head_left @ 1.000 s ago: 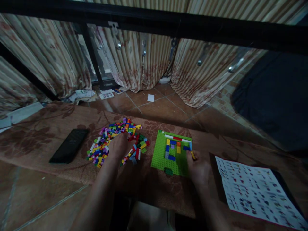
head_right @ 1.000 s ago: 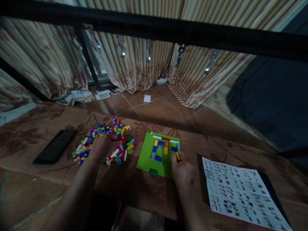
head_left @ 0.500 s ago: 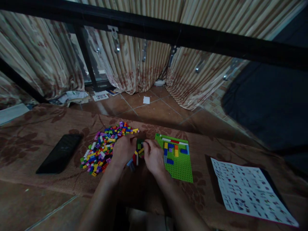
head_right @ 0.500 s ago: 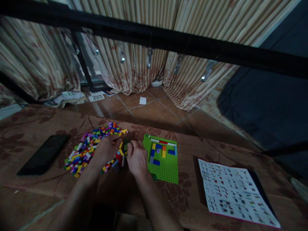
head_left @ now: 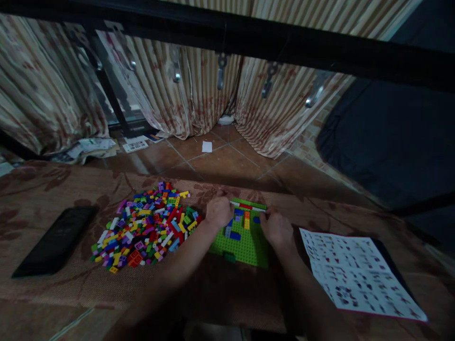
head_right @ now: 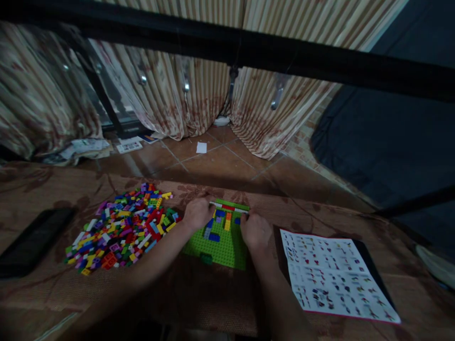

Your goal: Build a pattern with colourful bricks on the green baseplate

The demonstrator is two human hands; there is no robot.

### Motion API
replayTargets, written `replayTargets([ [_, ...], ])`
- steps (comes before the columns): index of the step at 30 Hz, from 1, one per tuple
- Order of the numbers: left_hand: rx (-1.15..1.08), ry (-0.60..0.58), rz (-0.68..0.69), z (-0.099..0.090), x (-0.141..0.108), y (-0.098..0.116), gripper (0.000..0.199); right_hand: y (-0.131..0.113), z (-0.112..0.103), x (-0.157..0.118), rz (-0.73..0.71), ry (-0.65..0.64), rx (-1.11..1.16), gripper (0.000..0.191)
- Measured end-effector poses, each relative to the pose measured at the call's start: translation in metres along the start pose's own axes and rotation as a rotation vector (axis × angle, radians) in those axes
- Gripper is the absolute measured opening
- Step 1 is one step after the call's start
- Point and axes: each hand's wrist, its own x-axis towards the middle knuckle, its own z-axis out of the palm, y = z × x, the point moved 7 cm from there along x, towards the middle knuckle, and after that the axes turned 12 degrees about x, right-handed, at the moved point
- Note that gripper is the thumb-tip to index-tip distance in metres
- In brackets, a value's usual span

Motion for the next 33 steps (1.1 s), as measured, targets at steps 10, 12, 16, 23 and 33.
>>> replayTargets([
  [10,0.169,-0.052,0.107,0.002,0.014,0.010,0.022,0.006,0.003,0.000,-0.117,0.179,0.123,0.030],
  [12,0.187,-0.054,0.146,0.004,0.016,0.011,0.021,0.013,0.001,0.000,-0.126,0.230,0.222,0.028],
  [16,0.228,-0.035,0.295,0.006,0.017,0.014,0.019,0.012,-0.002,0.008,-0.228,0.195,0.274,0.024],
  [23,0.342,0.009,0.600,0.013,0.019,0.020,0.025,-0.021,0.002,0.015,-0.589,-0.007,0.128,0.016],
  [33,0.429,0.100,0.760,0.015,0.007,0.030,0.019,-0.017,0.012,0.024,-0.644,-0.009,0.066,0.016],
])
